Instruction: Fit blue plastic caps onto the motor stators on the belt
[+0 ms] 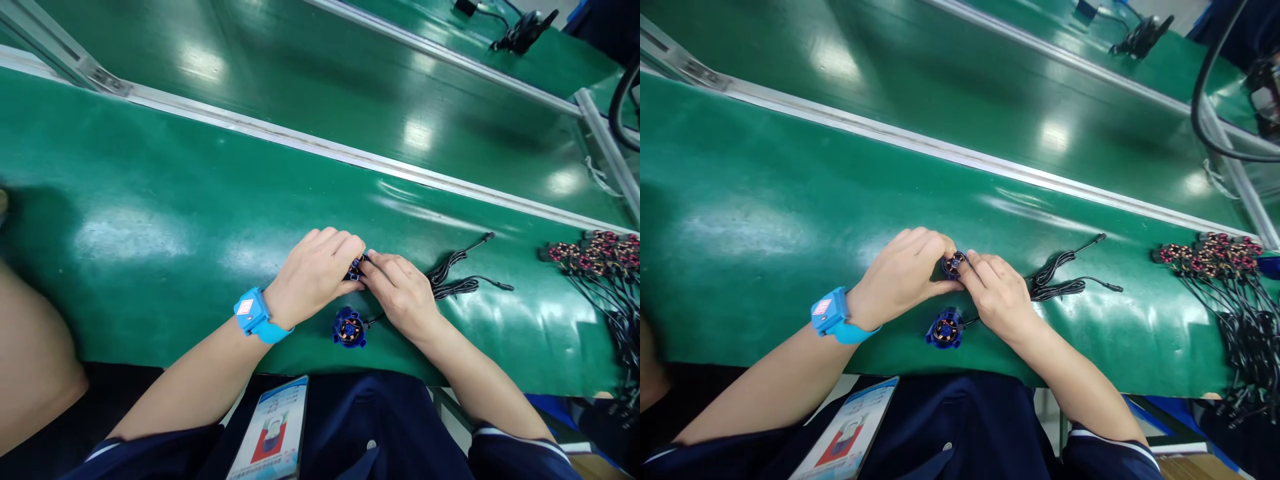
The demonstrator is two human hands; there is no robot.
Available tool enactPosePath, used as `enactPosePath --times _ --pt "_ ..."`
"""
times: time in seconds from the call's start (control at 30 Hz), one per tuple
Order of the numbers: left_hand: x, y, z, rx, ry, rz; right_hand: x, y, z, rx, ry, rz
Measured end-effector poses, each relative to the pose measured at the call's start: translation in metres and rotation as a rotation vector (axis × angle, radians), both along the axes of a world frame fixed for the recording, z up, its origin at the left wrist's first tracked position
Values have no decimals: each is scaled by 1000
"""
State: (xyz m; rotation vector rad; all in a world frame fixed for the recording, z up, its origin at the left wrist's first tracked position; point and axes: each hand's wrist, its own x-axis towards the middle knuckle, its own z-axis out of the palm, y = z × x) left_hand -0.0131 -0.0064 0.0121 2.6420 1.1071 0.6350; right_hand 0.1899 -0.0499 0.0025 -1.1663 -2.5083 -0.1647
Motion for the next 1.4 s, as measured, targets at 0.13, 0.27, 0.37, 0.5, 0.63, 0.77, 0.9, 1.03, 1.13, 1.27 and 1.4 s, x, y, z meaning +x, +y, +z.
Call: enactPosePath --times 0.13,0.27,0.37,0.5,0.63,0.77,0.9,1.03,1.13,1.27,1.4 --pt "-1 -3 1 111 -20 -29 0 0 -2 -18 10 -11" --pt "1 -7 2 106 -15 -17 -2 0 -1 -24 30 -15" --pt "2 -10 3 97 13 5 -2 0 -2 -19 49 -22" --pt "3 -11 3 76 47 14 -1 0 -5 -7 54 -19" --pt "4 -12 4 69 65 4 -1 1 -7 -6 77 -20" --pt "5 -13 3 61 83 -8 -2 2 -7 -45 185 -32" --pt "5 -14 0 35 -23 -24 -2 2 -10 -25 297 -52" --pt "5 -18 -2 1 -26 1 -1 1 -14 -27 333 -61" --pt "6 -20 1 -2 29 24 -2 1 -14 -26 323 -62" --pt "11 -22 7 84 114 -5 -4 0 -14 -26 301 -72" --pt "20 -31 7 227 257 -29 -4 1 -16 -28 308 -75"
